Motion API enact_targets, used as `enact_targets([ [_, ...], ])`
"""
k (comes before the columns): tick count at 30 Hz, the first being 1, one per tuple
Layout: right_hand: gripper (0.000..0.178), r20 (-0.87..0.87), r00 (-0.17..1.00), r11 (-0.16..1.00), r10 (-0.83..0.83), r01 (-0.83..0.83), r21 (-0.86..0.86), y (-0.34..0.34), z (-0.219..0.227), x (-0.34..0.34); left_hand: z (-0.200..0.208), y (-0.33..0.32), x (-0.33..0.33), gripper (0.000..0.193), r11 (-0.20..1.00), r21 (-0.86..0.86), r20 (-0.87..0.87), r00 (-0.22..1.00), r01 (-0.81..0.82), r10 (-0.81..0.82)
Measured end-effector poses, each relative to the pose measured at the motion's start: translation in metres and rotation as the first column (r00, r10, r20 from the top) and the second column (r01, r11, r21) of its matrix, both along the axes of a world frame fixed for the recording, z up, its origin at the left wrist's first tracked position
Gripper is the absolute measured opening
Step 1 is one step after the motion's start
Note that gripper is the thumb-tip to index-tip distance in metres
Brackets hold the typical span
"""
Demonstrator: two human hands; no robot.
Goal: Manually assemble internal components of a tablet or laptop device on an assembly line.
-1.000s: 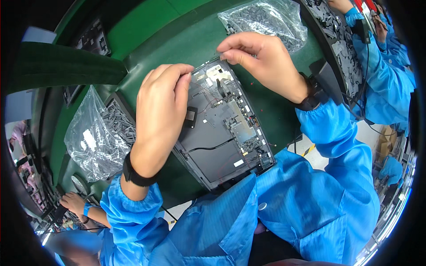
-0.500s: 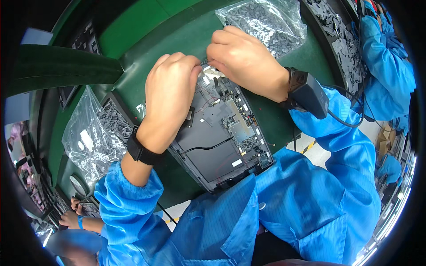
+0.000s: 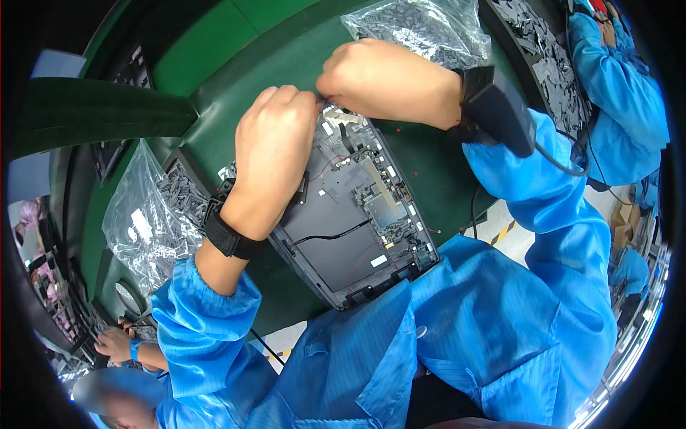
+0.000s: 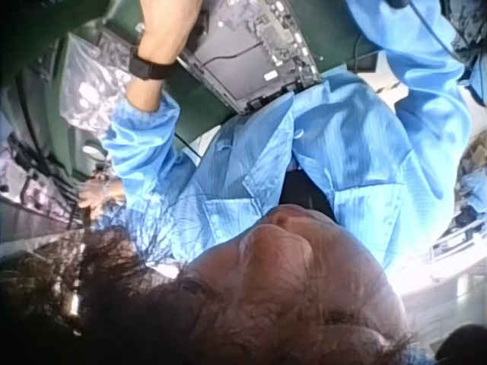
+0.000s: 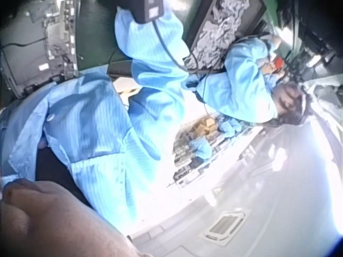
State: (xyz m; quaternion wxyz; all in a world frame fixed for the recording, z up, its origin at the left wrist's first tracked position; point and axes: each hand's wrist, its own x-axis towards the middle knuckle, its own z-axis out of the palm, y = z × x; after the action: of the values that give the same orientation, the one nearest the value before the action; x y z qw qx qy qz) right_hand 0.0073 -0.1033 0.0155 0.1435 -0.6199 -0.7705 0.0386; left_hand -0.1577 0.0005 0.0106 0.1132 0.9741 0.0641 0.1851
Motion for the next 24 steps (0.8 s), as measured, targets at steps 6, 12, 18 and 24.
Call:
enact_targets([
  [6,0.009,-0.010,0.999,0.996,0.041,-0.040,0.082,-0.006,0.000,-0.001,-0.003,0.001,-0.006,0.003,0.999,-0.027,0.020,0.999,0.039,-0.039],
  [12,0.008,0.001,1.000,0.993,-0.005,0.004,0.118,-0.009,0.001,-0.010,-0.006,0.001,-0.007,0.003,0.998,0.043,-0.043,0.999,0.034,-0.032],
  [18,0.013,-0.005,0.999,0.983,-0.047,0.048,0.178,-0.013,-0.006,-0.009,0.015,-0.008,-0.011,0.009,0.998,-0.062,0.090,0.996,-0.012,0.017],
  [24,0.010,0.032,0.998,0.940,-0.046,0.032,0.340,-0.018,-0.010,-0.007,0.031,-0.051,-0.068,0.020,0.969,-0.220,-0.119,0.989,-0.114,0.089],
])
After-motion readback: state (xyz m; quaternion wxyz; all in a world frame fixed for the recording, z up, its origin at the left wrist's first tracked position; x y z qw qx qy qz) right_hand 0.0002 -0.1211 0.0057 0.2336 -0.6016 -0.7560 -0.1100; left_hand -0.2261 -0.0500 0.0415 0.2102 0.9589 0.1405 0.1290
